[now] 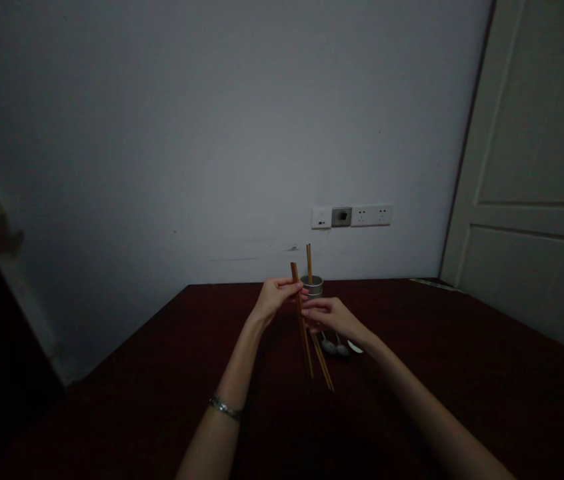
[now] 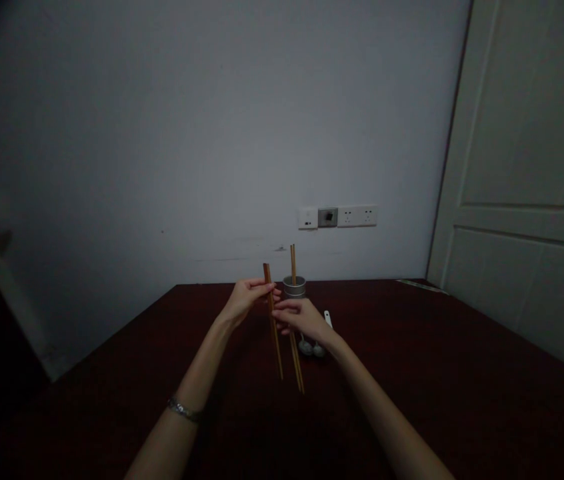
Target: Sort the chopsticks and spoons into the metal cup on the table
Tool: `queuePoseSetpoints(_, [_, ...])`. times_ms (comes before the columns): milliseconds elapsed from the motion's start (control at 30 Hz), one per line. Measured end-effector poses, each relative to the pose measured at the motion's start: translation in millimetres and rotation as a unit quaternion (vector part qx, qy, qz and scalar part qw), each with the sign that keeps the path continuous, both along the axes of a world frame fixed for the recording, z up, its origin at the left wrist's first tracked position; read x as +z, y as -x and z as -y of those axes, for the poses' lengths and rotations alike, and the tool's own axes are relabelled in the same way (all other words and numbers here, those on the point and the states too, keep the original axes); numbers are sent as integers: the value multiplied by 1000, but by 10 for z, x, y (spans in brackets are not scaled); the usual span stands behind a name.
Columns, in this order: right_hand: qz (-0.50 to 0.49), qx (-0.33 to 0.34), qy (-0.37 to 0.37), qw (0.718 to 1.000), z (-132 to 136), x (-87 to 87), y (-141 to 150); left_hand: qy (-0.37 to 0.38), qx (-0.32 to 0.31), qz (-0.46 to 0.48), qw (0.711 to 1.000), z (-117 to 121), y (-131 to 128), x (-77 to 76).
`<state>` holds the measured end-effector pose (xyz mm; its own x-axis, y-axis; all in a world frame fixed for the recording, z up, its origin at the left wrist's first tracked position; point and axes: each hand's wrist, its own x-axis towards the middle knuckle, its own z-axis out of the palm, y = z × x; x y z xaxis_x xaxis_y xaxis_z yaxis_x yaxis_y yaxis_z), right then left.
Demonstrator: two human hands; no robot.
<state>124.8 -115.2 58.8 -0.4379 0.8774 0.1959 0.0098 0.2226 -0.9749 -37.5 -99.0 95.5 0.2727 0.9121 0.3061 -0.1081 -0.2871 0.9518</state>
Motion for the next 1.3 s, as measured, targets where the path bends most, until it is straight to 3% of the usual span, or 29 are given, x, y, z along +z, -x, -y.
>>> queuePoseSetpoints(100, [-9, -60, -95, 994, -18, 251, -66, -23, -2, -6, 1000, 34, 19, 34])
queuePoseSetpoints(233, [39, -111, -250, 961, -11, 592, -79, -43, -10, -19, 999, 86, -8, 62])
queuePoseSetpoints(367, [85, -126, -326, 933, -33, 760, -23, -42, -21, -32, 998, 104, -57, 59])
queuePoseSetpoints(667, [104, -184, -348, 913, -107, 712, 42, -36, -14, -39, 999, 49, -74, -14])
queuePoseSetpoints(1000, [98, -171, -324, 925, -106, 657, 36, -44, -7, -49, 998, 53, -73, -44])
queuePoseSetpoints(1300, [112, -175, -339, 917, -60, 725, 13, -35, -19, -34, 999, 22, -83, -49])
